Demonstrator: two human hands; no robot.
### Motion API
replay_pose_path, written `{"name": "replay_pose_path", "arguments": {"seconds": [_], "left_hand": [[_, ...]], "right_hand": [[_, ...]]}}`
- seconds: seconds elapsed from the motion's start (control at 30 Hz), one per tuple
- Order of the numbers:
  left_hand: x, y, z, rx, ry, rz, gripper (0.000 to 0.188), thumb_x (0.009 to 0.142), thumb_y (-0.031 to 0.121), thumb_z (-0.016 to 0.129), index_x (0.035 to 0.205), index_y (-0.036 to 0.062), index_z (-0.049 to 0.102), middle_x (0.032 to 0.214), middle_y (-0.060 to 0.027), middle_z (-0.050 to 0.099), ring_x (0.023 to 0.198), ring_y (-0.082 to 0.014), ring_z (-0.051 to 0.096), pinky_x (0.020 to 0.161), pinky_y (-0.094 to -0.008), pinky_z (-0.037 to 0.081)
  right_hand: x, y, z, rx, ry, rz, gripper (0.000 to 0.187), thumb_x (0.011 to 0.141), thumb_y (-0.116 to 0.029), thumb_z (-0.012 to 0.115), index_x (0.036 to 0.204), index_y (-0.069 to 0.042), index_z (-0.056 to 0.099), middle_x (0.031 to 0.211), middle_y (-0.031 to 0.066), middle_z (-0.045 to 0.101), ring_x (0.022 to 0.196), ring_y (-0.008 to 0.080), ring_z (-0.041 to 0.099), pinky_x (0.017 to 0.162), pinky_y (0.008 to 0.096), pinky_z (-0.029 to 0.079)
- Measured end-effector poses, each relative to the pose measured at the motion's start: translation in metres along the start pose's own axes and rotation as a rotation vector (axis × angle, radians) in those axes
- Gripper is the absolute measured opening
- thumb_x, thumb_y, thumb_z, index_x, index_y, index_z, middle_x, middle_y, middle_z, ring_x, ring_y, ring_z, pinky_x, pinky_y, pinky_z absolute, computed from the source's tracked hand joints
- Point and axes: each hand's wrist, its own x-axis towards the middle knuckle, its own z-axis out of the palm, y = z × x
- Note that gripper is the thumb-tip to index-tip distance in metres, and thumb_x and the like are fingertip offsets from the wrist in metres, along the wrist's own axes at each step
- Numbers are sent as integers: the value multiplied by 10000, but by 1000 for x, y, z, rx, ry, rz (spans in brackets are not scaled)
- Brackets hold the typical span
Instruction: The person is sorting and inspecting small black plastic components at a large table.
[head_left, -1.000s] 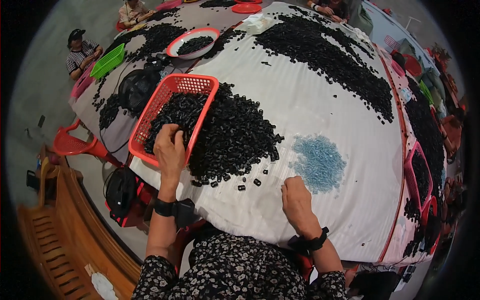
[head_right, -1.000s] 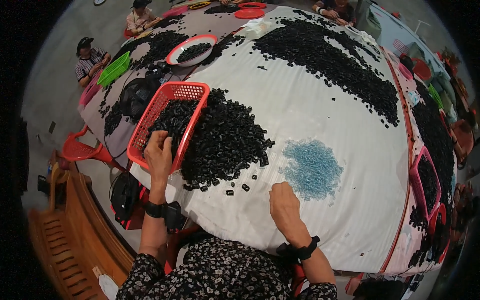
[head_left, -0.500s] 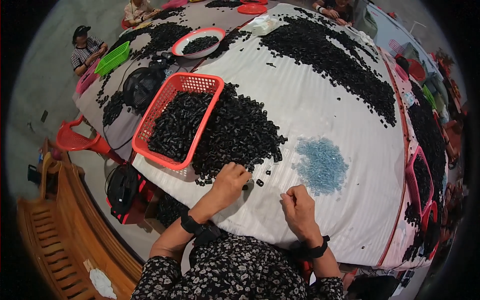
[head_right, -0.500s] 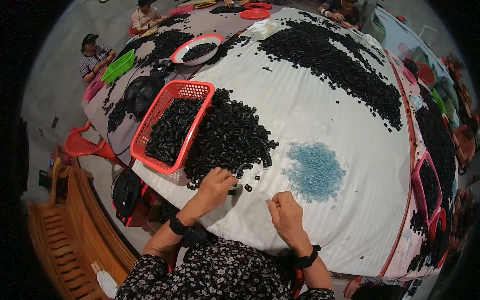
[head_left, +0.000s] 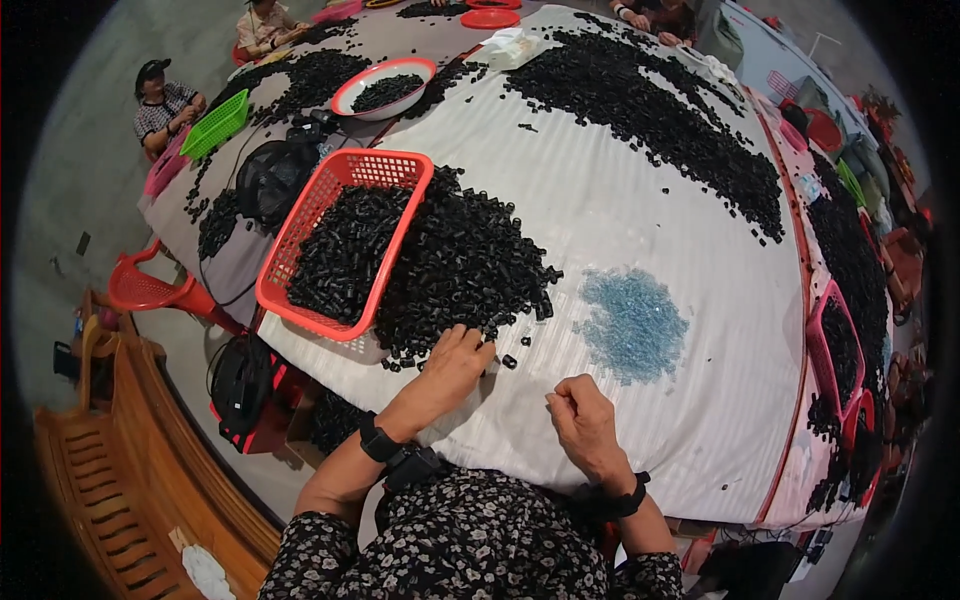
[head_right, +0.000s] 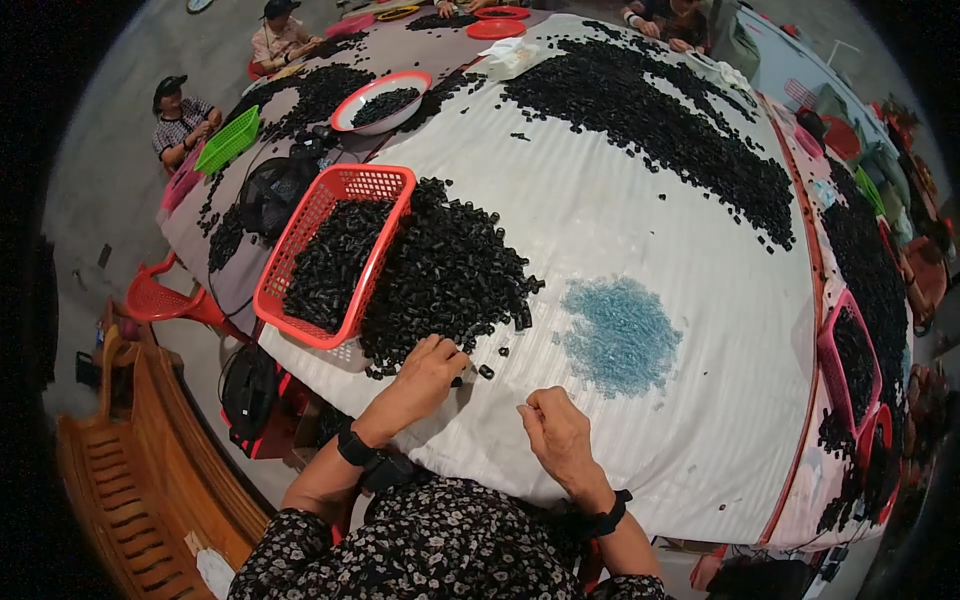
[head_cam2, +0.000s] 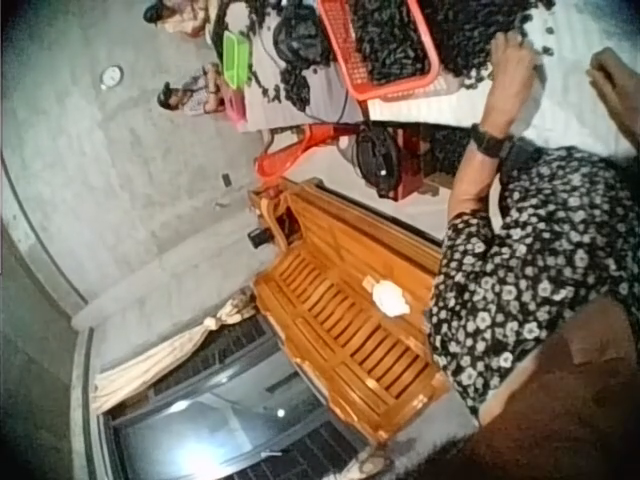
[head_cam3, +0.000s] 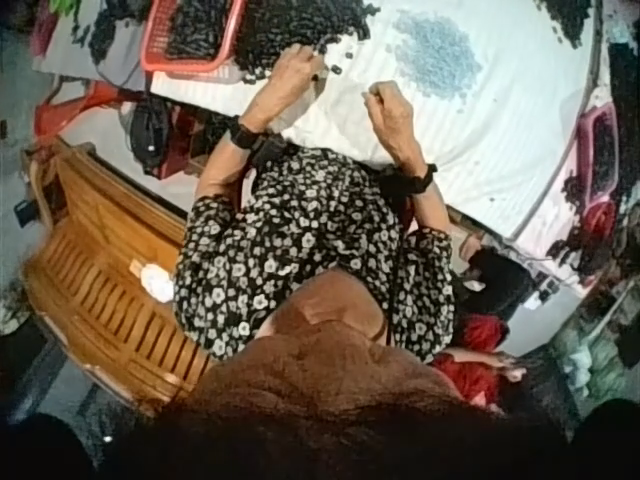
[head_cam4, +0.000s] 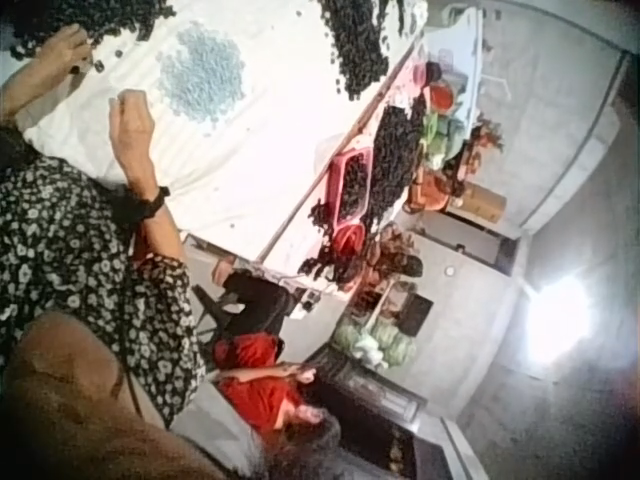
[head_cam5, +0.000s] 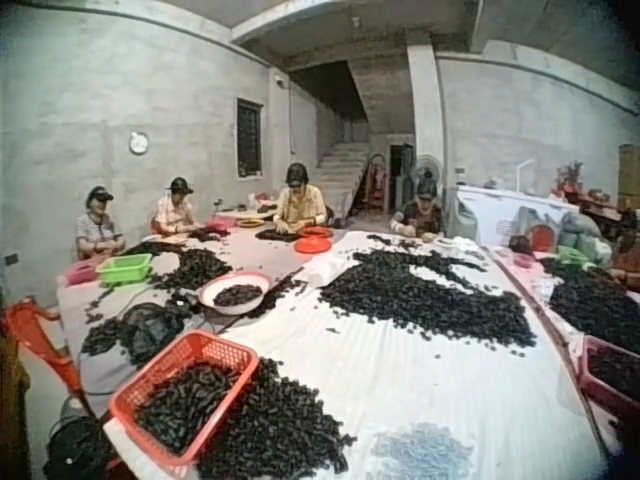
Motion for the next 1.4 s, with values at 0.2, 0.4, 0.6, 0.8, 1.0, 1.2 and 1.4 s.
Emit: {"name": "replay_pose_path", "arguments": {"seconds": [0.2,0.4,0.6,0.8,1.0,1.2,1.4], "left_hand": [[18,12,-6,-32,16,52,187,678,-59,541,836,31,586,806,-90,502,790,-253,475,713,-343,400],[43,18,14,-75,-3,113,155,688,-42,541,825,18,581,814,-107,513,804,-266,481,720,-346,402],[55,13,32,-49,25,108,135,694,-37,542,817,9,575,803,-122,525,780,-281,497,715,-359,416],[53,4,24,-97,109,50,148,700,-39,553,838,12,576,804,-118,535,759,-281,507,711,-369,427],[22,10,8,-137,30,121,163,712,-37,551,862,18,586,822,-108,540,765,-281,497,717,-361,429],[18,12,19,-159,7,115,148,711,-18,574,849,33,595,861,-91,536,788,-281,491,715,-351,433],[22,23,-21,-1038,-117,-294,160,839,65,593,973,-10,638,831,-60,631,719,-106,591,613,-233,467]], "right_hand": [[-2,1,1,-26,17,-33,124,794,-17,642,848,-16,531,751,106,521,596,231,548,524,325,439],[-3,0,0,-23,16,-40,123,792,-13,644,852,-12,537,756,111,529,595,229,562,524,321,451],[-2,-5,-2,35,56,-33,75,804,-15,618,823,2,548,731,99,518,584,193,531,541,299,434],[-4,-1,-1,-2,11,-18,119,796,-26,649,856,-11,547,755,111,541,618,227,597,538,312,475],[-5,2,0,17,7,-24,112,799,-28,647,860,-15,554,762,108,542,612,220,587,541,302,472],[-4,-2,1,46,-1,-1,103,805,-24,640,874,-17,563,763,110,541,615,219,576,545,299,468],[-4,-8,-12,222,32,97,117,829,-34,628,926,-6,569,780,58,546,630,126,562,556,261,464]]}}
